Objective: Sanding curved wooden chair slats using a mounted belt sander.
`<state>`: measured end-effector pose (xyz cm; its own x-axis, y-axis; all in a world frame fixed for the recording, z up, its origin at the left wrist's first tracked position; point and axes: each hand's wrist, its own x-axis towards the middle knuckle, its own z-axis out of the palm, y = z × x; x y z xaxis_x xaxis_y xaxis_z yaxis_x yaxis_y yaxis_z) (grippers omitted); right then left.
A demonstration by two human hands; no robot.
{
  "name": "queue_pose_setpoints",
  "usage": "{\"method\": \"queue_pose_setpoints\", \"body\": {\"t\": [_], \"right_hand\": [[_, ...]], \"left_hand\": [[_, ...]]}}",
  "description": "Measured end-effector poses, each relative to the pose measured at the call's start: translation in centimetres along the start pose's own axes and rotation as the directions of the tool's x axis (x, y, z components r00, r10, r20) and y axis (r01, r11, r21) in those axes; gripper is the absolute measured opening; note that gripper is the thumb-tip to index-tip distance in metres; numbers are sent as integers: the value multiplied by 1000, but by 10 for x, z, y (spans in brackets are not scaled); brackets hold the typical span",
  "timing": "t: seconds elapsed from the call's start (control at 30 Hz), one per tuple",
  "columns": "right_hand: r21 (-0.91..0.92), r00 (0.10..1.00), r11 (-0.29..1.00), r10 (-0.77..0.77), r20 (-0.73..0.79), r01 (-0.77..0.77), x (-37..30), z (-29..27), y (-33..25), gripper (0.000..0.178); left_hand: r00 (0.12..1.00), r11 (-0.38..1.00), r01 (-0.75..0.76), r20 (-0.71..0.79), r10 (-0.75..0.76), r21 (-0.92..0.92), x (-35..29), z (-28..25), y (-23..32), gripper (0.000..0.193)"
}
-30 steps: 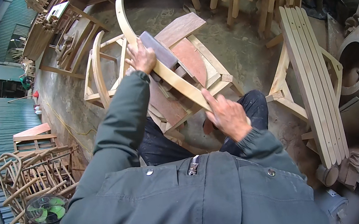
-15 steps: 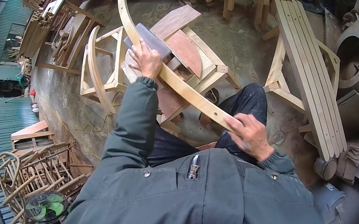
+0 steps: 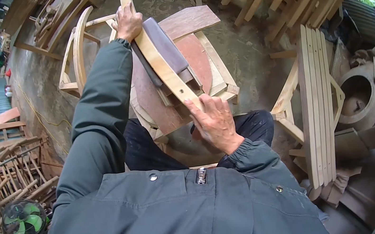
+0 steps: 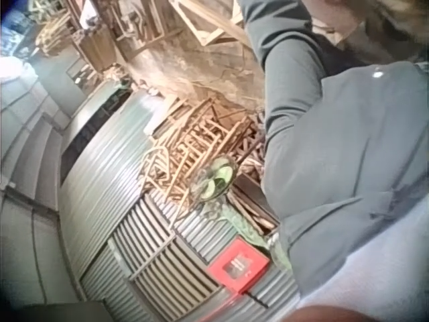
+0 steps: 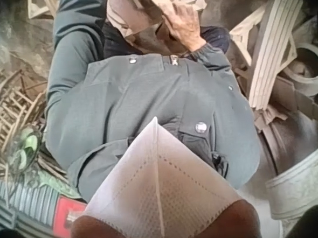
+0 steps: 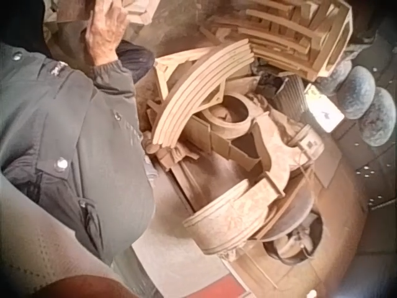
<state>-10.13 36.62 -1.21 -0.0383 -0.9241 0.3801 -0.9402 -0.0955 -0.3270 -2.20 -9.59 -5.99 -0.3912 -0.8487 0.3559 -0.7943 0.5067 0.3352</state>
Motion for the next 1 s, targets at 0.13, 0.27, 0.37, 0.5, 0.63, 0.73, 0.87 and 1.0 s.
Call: {"method": "queue_pose_setpoints", "body": {"t": [0.13,0.27,0.37,0.5,0.63,0.73,0.87,1.0], "right_hand": [[-66,1000,998,1,-7,-1,44,18,1,54],[-68,1000,997,-22,-8,22,91,40,-7,54],[-126,1000,992,14,1,-14,116,47,9,53],[-117,998,992,-41,-36,37,159,77,0,52],[-202,996,978,-64,-63,50,197,91,0,50],[-247,992,967,-83,-97,56,215,96,14,51],[-234,983,965,-145,-109,117,228,99,10,55],[-245,994,965,-105,-33,93,209,87,14,60]], "left_hand": [[997,989,74,-27,-78,-127,34,1,1,76],[994,984,99,59,-92,-150,71,-6,-40,67],[998,841,-52,-48,30,-539,66,-3,-16,48],[954,884,282,204,-218,-373,92,-7,-41,47],[948,858,304,225,-227,-414,85,-24,-28,59],[939,875,317,253,-234,-365,90,-26,-12,76],[958,931,268,170,-230,-248,99,-14,-40,85],[937,916,303,259,-235,-264,83,-30,-19,74]]}}
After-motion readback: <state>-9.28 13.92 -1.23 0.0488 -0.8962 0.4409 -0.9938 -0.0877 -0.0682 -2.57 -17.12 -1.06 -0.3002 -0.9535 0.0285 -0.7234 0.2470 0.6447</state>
